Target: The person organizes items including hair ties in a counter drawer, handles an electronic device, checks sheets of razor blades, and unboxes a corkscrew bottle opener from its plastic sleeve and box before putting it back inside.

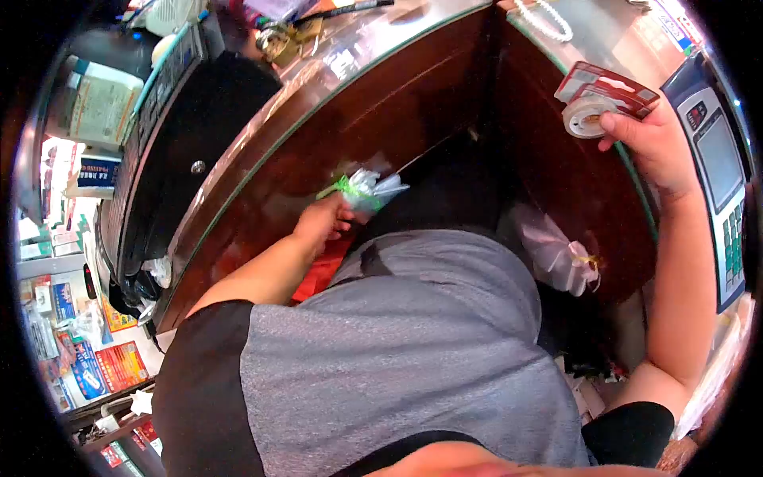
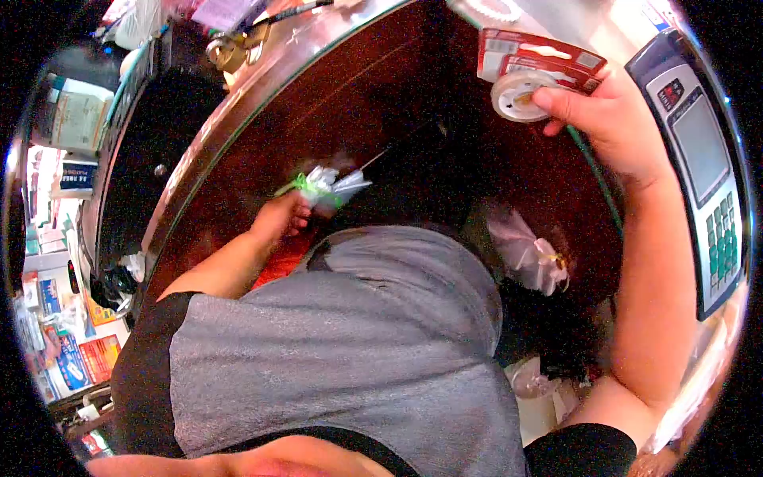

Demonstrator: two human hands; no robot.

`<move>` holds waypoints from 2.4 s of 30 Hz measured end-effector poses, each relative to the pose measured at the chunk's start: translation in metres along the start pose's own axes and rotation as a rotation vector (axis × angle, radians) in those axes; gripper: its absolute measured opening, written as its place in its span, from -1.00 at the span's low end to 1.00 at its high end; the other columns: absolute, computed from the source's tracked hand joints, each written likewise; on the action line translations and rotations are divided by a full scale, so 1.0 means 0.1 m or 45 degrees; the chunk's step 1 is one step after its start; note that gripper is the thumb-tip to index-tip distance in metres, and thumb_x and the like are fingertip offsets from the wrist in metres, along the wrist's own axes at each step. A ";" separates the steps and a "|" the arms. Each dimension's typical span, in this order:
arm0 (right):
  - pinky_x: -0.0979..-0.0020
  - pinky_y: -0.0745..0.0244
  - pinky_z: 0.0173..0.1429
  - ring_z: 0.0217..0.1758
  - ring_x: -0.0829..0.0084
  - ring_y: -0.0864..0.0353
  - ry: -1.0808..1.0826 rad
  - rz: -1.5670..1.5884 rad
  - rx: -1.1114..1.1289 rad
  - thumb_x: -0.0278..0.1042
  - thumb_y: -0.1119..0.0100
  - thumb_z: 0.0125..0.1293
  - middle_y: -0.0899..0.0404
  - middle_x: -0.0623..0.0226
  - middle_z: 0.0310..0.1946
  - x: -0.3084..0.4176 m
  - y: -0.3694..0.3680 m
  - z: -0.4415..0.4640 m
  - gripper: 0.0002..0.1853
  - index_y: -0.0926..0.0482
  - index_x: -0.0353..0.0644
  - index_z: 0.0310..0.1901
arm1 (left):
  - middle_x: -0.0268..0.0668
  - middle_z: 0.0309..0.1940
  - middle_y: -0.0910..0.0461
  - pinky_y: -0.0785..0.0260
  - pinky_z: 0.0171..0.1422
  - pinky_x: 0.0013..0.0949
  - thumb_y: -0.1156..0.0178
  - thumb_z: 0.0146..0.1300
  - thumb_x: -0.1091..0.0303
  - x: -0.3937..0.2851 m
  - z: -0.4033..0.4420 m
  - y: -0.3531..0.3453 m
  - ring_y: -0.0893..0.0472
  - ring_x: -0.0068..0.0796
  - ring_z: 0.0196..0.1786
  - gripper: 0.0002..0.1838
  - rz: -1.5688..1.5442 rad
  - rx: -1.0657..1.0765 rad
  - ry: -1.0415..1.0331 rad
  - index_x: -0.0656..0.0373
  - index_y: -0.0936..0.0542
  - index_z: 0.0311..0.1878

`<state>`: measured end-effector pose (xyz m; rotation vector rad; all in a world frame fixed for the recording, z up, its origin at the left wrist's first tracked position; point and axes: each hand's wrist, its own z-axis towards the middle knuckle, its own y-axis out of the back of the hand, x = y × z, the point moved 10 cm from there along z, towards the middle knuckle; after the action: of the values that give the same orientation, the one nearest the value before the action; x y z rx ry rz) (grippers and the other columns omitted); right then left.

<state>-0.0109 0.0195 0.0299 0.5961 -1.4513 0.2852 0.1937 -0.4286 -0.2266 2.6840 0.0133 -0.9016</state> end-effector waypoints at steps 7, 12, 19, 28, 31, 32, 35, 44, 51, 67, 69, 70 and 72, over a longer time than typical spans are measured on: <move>0.53 -0.61 -0.30 -0.15 0.53 -0.71 0.092 0.539 -0.159 -0.31 -0.37 0.29 -0.74 0.34 -0.10 0.01 0.30 -0.08 -0.61 -0.61 -0.18 0.13 | -0.49 -0.43 -0.62 -0.34 -0.36 -0.49 -0.01 0.55 -0.05 -0.02 0.22 -0.03 -0.52 -0.67 -0.44 -0.64 -0.338 -0.124 0.093 0.03 -0.59 -0.15; 0.51 -0.60 -0.30 -0.15 0.52 -0.72 0.087 0.721 -0.243 -0.28 -0.36 0.29 -0.74 0.37 -0.11 0.00 0.43 -0.12 -0.61 -0.62 -0.18 0.13 | -0.47 -0.45 -0.62 -0.30 -0.41 -0.49 -0.07 0.51 -0.02 -0.21 -0.01 -0.11 -0.50 -0.65 -0.47 -0.65 -0.190 -0.427 0.053 0.03 -0.61 -0.24; 0.54 -0.62 -0.34 -0.23 0.44 -0.76 -0.035 0.979 -0.263 -0.36 -0.37 0.29 -0.75 0.27 -0.18 -0.09 0.43 -0.06 -0.66 -0.62 -0.25 0.07 | -0.31 -0.45 -0.64 -0.32 -0.40 -0.39 -0.10 0.44 0.12 -0.27 0.21 0.10 -0.54 -0.51 -0.46 -0.66 0.218 -0.591 -0.272 0.20 -0.65 -0.26; 0.47 -0.66 -0.31 -0.12 0.30 -0.78 -0.006 0.919 -0.162 -0.33 -0.28 0.36 -0.73 0.20 -0.05 -0.10 0.39 -0.03 -0.60 -0.54 -0.27 0.18 | -0.25 -0.45 -0.64 -0.39 -0.29 -0.31 -0.12 0.41 0.14 -0.24 0.15 0.06 -0.56 -0.48 -0.42 -0.62 0.117 -0.690 -0.473 0.31 -0.65 -0.32; 0.41 -0.64 -0.22 -0.05 0.34 -0.76 0.003 0.837 -0.163 -0.34 -0.26 0.38 -0.72 0.29 -0.02 -0.12 0.40 -0.07 -0.63 -0.56 -0.20 0.18 | -0.27 -0.45 -0.64 -0.39 -0.27 -0.32 -0.13 0.43 0.10 -0.05 0.25 0.00 -0.55 -0.50 -0.41 -0.59 -0.149 -0.672 -0.384 0.33 -0.65 -0.30; 0.40 -0.62 -0.20 -0.03 0.38 -0.74 0.008 0.792 -0.139 -0.33 -0.25 0.38 -0.73 0.33 -0.03 -0.09 0.38 -0.08 -0.64 -0.57 -0.17 0.18 | -0.28 -0.45 -0.64 -0.39 -0.27 -0.32 -0.13 0.44 0.09 -0.02 0.28 0.03 -0.55 -0.51 -0.40 -0.58 -0.188 -0.675 -0.377 0.33 -0.65 -0.29; 0.40 -0.60 -0.22 -0.02 0.30 -0.74 0.036 0.736 -0.144 -0.35 -0.23 0.40 -0.71 0.28 0.01 -0.12 0.42 -0.08 -0.61 -0.52 -0.17 0.23 | -0.22 -0.46 -0.61 -0.38 -0.21 -0.25 -0.11 0.45 0.07 -0.34 -0.03 -0.07 -0.52 -0.43 -0.37 -0.55 0.037 -0.722 -0.480 0.32 -0.63 -0.36; 0.39 -0.61 -0.19 0.05 0.10 -0.73 0.052 0.619 -0.096 -0.39 -0.14 0.46 -0.62 0.20 0.15 -0.16 0.49 -0.06 -0.53 -0.37 -0.17 0.36 | -0.27 -0.43 -0.65 -0.38 -0.18 -0.25 -0.12 0.45 0.07 -0.17 0.29 0.07 -0.54 -0.41 -0.36 -0.57 -0.060 -0.663 -0.536 0.31 -0.67 -0.27; 0.40 -0.54 -0.06 0.18 0.12 -0.65 0.062 0.577 -0.032 -0.38 -0.05 0.52 -0.52 0.19 0.28 -0.34 0.67 0.04 -0.50 -0.29 -0.12 0.45 | -0.11 -0.37 -0.72 -0.47 -0.05 -0.17 -0.12 0.37 -0.09 -0.01 0.24 0.15 -0.69 -0.18 -0.25 -0.46 -0.040 -0.621 -0.414 0.29 -0.71 -0.27; 0.39 -0.48 0.14 0.34 0.16 -0.55 0.091 0.460 0.045 -0.32 -0.04 0.54 -0.40 0.23 0.41 -0.62 1.14 0.14 -0.46 -0.25 -0.06 0.50 | 0.19 0.08 -0.61 -0.43 0.30 -0.01 0.09 0.46 -0.20 1.98 -0.90 2.62 -0.59 0.13 0.19 -0.34 0.857 -1.224 0.324 0.29 -0.61 0.11; 0.32 -0.47 0.17 0.33 0.15 -0.54 0.033 0.525 -0.047 -0.33 -0.06 0.53 -0.42 0.23 0.39 -0.62 1.17 0.16 -0.47 -0.27 -0.06 0.48 | 0.18 0.05 -0.62 -0.43 0.29 0.01 0.11 0.47 -0.14 1.87 -0.95 2.57 -0.59 0.13 0.18 -0.39 0.836 -1.294 0.150 0.25 -0.63 0.09; 0.26 -0.47 0.19 0.32 0.15 -0.54 -0.022 0.591 -0.127 -0.34 -0.08 0.51 -0.43 0.23 0.37 -0.58 1.15 0.17 -0.48 -0.29 -0.05 0.46 | 0.16 0.05 -0.63 -0.43 0.28 0.01 0.10 0.47 -0.13 1.84 -0.98 2.56 -0.59 0.13 0.17 -0.40 0.821 -1.298 0.104 0.24 -0.64 0.08; 0.02 -0.46 0.25 0.27 0.15 -0.55 -0.284 0.962 -0.475 -0.39 -0.15 0.45 -0.52 0.19 0.26 -0.33 0.84 0.07 -0.48 -0.34 -0.03 0.41 | 0.08 0.02 -0.66 -0.44 0.27 0.01 0.09 0.46 -0.07 1.95 -0.92 2.69 -0.61 0.11 0.15 -0.46 0.860 -1.316 0.066 0.20 -0.65 0.05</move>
<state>-0.0645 0.0907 0.0147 -0.2547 -1.8513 0.5292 0.4330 -0.6752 -0.1957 1.5665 -0.3068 -0.4097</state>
